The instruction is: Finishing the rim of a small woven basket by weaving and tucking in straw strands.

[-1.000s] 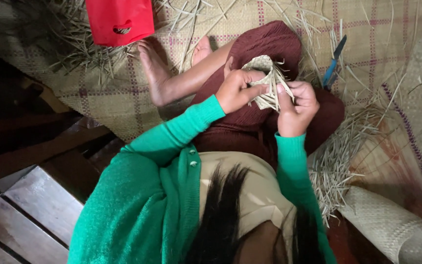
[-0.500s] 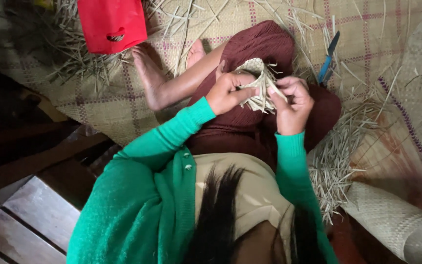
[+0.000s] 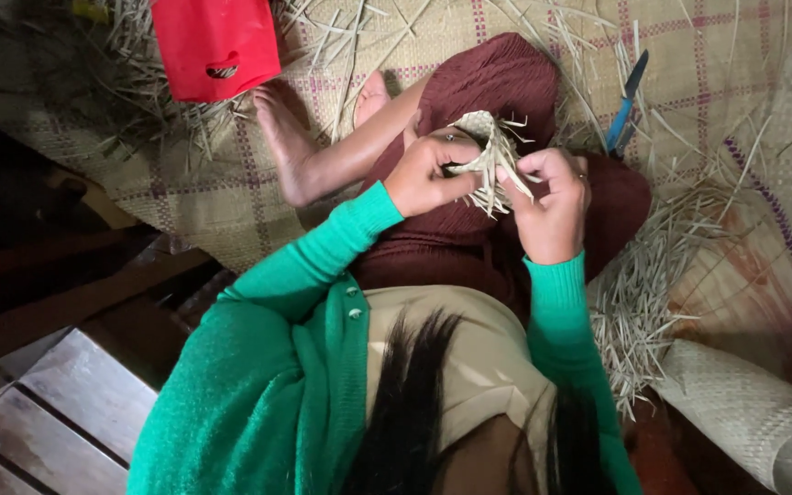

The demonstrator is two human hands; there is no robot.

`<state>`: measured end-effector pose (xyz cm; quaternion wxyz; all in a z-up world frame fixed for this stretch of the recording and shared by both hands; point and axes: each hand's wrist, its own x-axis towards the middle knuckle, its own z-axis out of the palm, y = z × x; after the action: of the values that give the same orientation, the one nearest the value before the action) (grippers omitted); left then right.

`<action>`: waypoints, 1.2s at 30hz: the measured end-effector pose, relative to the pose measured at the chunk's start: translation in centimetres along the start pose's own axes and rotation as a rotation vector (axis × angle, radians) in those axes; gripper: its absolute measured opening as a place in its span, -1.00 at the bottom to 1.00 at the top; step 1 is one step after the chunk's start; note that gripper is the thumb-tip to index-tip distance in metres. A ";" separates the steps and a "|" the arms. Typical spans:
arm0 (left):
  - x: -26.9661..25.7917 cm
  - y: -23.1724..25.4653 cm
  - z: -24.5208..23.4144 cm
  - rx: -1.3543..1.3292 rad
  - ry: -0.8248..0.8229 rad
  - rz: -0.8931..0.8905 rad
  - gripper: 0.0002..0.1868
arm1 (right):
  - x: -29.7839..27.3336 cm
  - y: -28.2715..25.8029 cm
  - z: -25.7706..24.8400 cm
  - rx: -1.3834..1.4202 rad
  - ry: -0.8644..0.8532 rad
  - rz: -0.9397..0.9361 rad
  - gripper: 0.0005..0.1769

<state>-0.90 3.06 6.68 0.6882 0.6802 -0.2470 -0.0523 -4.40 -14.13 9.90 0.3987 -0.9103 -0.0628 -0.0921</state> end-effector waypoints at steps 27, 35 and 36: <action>0.1 -0.5 1.0 -0.071 0.092 0.000 -0.97 | -1.6 4.6 1.1 0.496 0.113 0.144 -0.79; 1.2 -4.9 1.7 -0.034 -0.060 0.068 -0.94 | 0.0 0.9 -0.4 0.427 0.171 0.022 -0.82; 1.1 -5.5 1.6 -0.005 -0.086 0.061 -0.94 | 0.0 0.5 -0.4 0.361 0.178 0.021 -0.83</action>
<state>0.88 0.72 1.57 0.6797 0.6678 -0.2970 -0.0612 -4.35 -14.78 9.82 0.5605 -0.8128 -0.0334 -0.1551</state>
